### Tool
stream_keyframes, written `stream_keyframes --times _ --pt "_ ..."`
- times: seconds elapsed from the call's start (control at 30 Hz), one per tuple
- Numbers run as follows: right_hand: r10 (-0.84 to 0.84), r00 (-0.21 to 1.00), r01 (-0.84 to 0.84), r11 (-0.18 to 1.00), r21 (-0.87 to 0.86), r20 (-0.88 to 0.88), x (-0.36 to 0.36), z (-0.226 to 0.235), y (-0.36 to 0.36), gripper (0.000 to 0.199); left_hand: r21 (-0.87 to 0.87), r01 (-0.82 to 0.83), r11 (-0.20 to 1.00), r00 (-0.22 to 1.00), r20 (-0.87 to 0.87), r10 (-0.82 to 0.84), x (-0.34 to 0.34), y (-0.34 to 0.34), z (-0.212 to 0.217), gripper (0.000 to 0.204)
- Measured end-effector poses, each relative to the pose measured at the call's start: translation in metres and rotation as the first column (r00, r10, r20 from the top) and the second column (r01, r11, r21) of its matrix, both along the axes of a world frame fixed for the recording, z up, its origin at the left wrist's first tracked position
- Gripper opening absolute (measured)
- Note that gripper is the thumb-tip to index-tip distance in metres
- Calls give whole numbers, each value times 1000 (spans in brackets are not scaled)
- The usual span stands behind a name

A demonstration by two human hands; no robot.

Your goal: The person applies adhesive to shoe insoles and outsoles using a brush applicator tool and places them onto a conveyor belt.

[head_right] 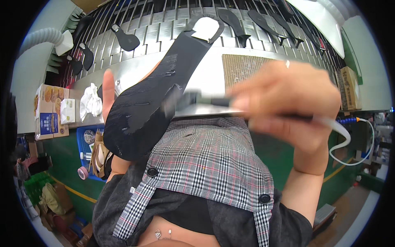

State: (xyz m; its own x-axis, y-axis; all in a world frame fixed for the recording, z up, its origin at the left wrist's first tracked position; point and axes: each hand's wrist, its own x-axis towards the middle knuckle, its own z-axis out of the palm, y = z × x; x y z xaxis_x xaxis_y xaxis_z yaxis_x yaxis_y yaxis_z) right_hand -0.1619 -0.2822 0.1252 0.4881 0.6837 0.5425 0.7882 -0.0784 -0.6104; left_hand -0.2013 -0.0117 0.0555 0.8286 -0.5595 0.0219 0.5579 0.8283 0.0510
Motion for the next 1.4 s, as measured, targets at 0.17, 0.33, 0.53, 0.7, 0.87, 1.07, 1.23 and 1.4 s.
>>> stream_keyframes --times 0.17,0.33,0.53,0.7,0.87,1.07,1.23,1.4 --pt "133 991 -133 991 -18 2 5 4 -8 22 58 30 998 1000 -8 -29 0 4 -1 97" --pt "83 996 -82 996 -25 29 9 4 -11 22 116 42 992 999 25 -46 -5 7 -5 101" --pt "0 1000 0 1000 16 -21 18 7 -17 22 9 88 996 994 71 -89 -8 19 -15 111" --pt "-39 993 44 998 37 -115 25 6 -30 26 -4 121 993 993 18 -121 -8 25 -15 110" --pt "2 981 27 988 149 -193 31 7 -47 28 65 160 985 986 -59 -156 -7 26 -14 102" --pt "-38 898 99 988 117 -439 27 -6 -34 31 -139 92 986 985 156 -70 5 42 -70 58" --pt "-140 951 192 966 171 -277 6 -30 5 23 574 -502 647 774 633 39 11 14 -54 77" --pt "-288 956 292 952 96 -48 -16 -30 35 20 682 -706 191 636 729 -254 14 -13 -52 51"
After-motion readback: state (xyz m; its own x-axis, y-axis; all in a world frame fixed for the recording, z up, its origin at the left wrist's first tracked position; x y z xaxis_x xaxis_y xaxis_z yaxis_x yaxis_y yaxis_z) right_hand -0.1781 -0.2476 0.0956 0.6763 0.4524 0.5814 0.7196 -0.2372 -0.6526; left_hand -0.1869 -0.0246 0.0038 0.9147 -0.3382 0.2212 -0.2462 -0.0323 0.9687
